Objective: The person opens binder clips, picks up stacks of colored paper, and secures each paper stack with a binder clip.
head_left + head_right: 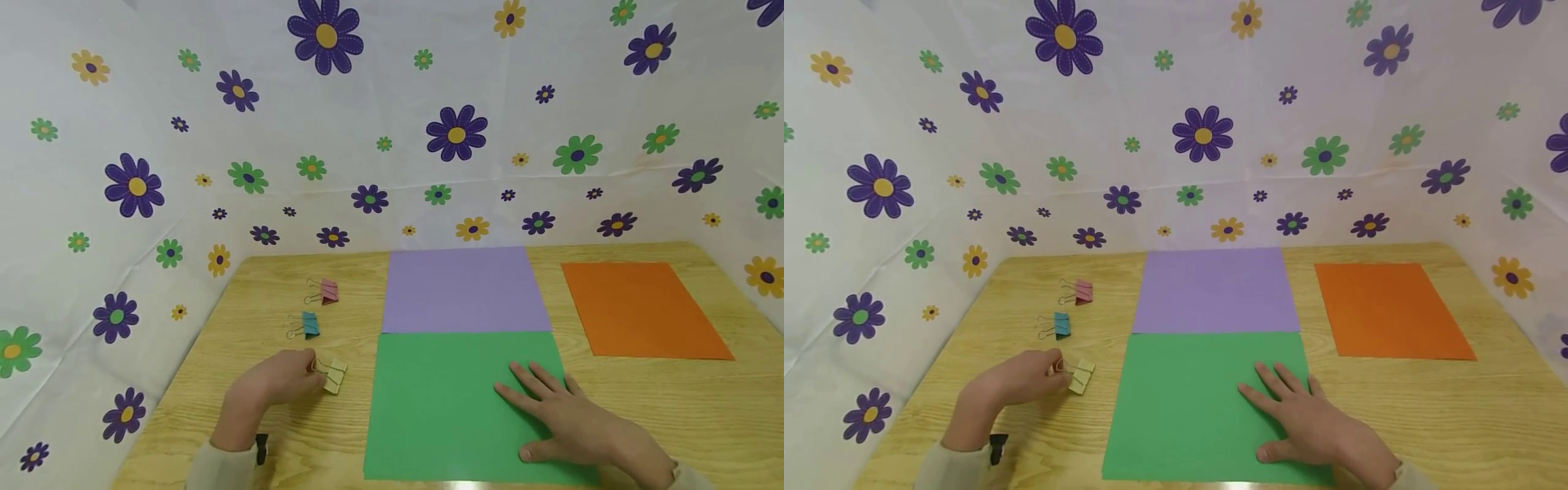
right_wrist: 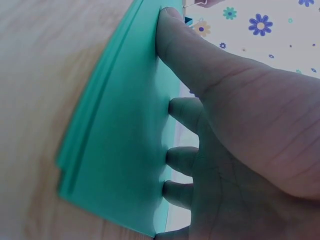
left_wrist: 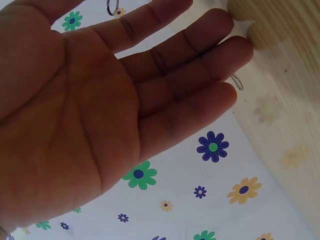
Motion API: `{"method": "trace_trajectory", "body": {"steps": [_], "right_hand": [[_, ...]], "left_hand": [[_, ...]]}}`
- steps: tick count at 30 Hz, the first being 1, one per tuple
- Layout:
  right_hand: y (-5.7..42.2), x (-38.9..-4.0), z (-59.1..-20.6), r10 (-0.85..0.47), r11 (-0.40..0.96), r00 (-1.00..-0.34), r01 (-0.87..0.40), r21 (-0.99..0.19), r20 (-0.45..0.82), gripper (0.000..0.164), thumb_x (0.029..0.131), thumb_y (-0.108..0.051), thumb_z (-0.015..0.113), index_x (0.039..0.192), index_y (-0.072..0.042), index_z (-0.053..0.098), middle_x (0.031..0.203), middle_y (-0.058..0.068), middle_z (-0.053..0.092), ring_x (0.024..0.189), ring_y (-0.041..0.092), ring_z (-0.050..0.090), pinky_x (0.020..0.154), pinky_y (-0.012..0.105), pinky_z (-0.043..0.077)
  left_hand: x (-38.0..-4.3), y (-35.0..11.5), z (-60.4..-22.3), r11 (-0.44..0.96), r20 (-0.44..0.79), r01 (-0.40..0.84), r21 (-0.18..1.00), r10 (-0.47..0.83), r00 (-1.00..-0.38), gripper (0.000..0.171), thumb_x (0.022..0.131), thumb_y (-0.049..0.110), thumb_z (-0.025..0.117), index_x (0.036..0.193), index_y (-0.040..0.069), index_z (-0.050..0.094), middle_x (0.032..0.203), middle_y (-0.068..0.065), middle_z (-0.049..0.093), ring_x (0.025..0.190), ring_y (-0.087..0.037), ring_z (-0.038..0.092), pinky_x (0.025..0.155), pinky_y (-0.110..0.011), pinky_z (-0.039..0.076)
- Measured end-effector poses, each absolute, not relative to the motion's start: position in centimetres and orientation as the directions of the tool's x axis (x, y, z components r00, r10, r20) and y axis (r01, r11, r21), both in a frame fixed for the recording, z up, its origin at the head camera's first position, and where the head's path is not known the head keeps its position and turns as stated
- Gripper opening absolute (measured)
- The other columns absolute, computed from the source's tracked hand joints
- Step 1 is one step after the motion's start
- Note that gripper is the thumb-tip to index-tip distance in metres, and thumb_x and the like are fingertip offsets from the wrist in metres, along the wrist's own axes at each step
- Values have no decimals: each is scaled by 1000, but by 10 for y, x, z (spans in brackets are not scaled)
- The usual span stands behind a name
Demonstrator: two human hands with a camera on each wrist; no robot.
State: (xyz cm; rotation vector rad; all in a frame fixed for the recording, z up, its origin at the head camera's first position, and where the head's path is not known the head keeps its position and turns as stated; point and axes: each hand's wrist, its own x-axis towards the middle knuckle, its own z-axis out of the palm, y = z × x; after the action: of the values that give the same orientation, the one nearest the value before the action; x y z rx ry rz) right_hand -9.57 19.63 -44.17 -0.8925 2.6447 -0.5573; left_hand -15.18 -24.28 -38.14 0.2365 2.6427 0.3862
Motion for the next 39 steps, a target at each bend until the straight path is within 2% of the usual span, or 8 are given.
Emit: {"method": "trace_trajectory", "body": {"steps": [6,14,19,25,31,39], "right_hand": [[197,-96,-441,-631,731,-760,-515,-449,-156,90,83,-67,61,156,-21,33,162,23,17,145,53,16,99,81,16],[197,-97,-443,-632,730,-757,-510,-454,-167,91,83,-67,61,156,-21,33,162,23,17,144,53,16,98,82,16],[198,-98,-444,-634,729,-755,-512,-453,-166,90,84,-67,61,156,-21,33,162,23,17,144,53,16,98,82,17],[197,-98,-444,-633,729,-757,-514,-451,-162,90,84,-67,61,156,-21,33,162,23,17,144,53,16,98,82,16],[197,-97,-443,-633,728,-756,-510,-458,-165,90,83,-67,61,156,-21,33,162,23,17,144,53,15,98,82,16],[196,-97,-442,-627,735,-760,-506,-451,-170,91,83,-68,61,156,-23,32,162,21,17,145,52,16,99,81,17]], "left_hand": [[-151,-239,-383,931,-391,132,339,267,-881,21,99,26,61,87,9,56,74,-2,51,67,-16,45,60,-31,37],[-154,-236,-384,916,-375,131,380,282,-883,24,104,28,51,90,8,54,71,-3,48,64,-15,44,60,-31,37],[-157,-237,-386,892,-310,196,408,337,-889,24,107,19,45,85,9,51,69,-3,43,61,-15,39,58,-29,35],[-157,-237,-385,895,-290,203,396,332,-898,21,106,14,46,85,8,50,69,-3,45,60,-15,39,56,-28,34],[-156,-239,-384,878,-294,201,434,349,-890,22,105,15,47,84,9,48,68,-2,41,60,-14,36,56,-27,33],[-154,-241,-382,870,-329,214,444,381,-864,19,97,12,61,84,11,48,72,0,49,63,-12,44,57,-26,35]]}}
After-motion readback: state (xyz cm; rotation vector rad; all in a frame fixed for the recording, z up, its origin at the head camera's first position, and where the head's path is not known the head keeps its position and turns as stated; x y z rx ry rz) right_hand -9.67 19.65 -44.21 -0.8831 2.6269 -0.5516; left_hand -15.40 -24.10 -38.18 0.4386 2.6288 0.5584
